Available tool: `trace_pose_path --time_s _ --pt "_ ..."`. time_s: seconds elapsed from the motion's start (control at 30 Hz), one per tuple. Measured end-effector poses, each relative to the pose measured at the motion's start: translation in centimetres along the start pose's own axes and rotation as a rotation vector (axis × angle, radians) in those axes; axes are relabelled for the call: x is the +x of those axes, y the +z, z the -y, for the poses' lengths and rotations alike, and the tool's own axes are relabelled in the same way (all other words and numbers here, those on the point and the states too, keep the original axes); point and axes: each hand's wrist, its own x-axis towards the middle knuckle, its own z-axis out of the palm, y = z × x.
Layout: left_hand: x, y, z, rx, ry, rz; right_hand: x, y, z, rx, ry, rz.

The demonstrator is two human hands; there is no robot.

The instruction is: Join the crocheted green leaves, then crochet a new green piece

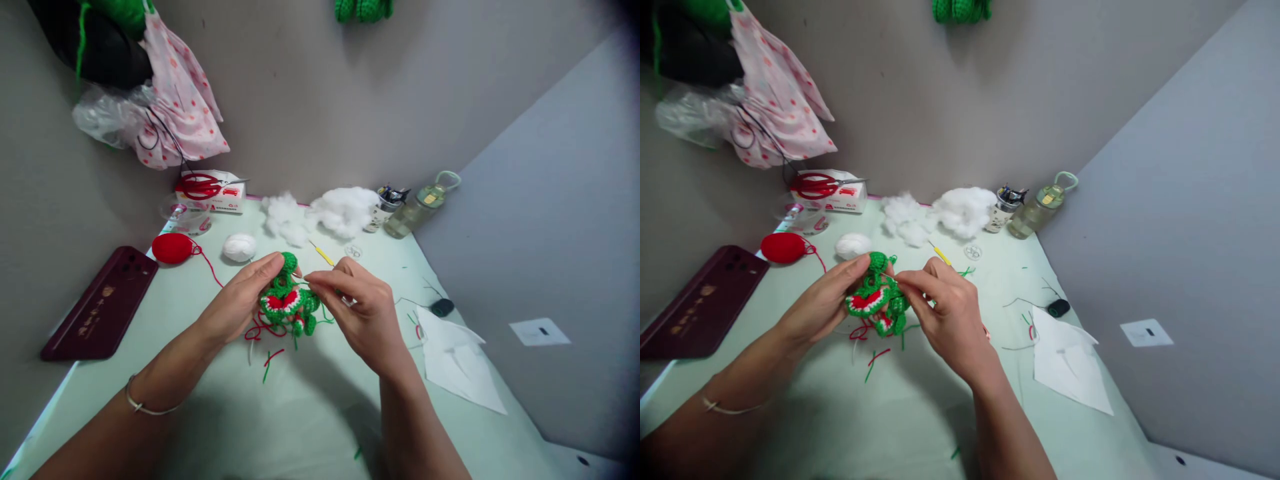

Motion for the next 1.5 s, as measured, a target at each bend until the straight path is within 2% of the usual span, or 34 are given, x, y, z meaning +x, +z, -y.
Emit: trace_pose_path --time_s 0.23,0.47,0.67,1.03,1.37,1.5 --pt "0.2 0.1 0.1 -0.022 0.006 0.048 0.0 0.3 0.4 0.022 -0.036 -0.024" --pt "0.0 -0.1 -0.4 -0.081 -0.003 0.003 0.2 0.0 0.1 0.102 0.038 -0.030" --pt "0.1 0.2 -0.3 -0.133 -0.045 0.066 0.4 0.2 0.1 0.189 0.055 -0.010" --pt "0.0 0.8 0.5 -0.107 -0.039 -0.011 0.5 0.8 -0.1 0.169 0.074 -0.075" --pt "0.0 0.4 -0.1 -0.086 -0.035 -0.010 0.4 -0.2 -0.8 0.149 0.041 -0.030" --pt "0.1 0.8 0.5 -0.091 -0.013 0.019 0.4 0.2 -0.5 0.204 0.100 -0.042"
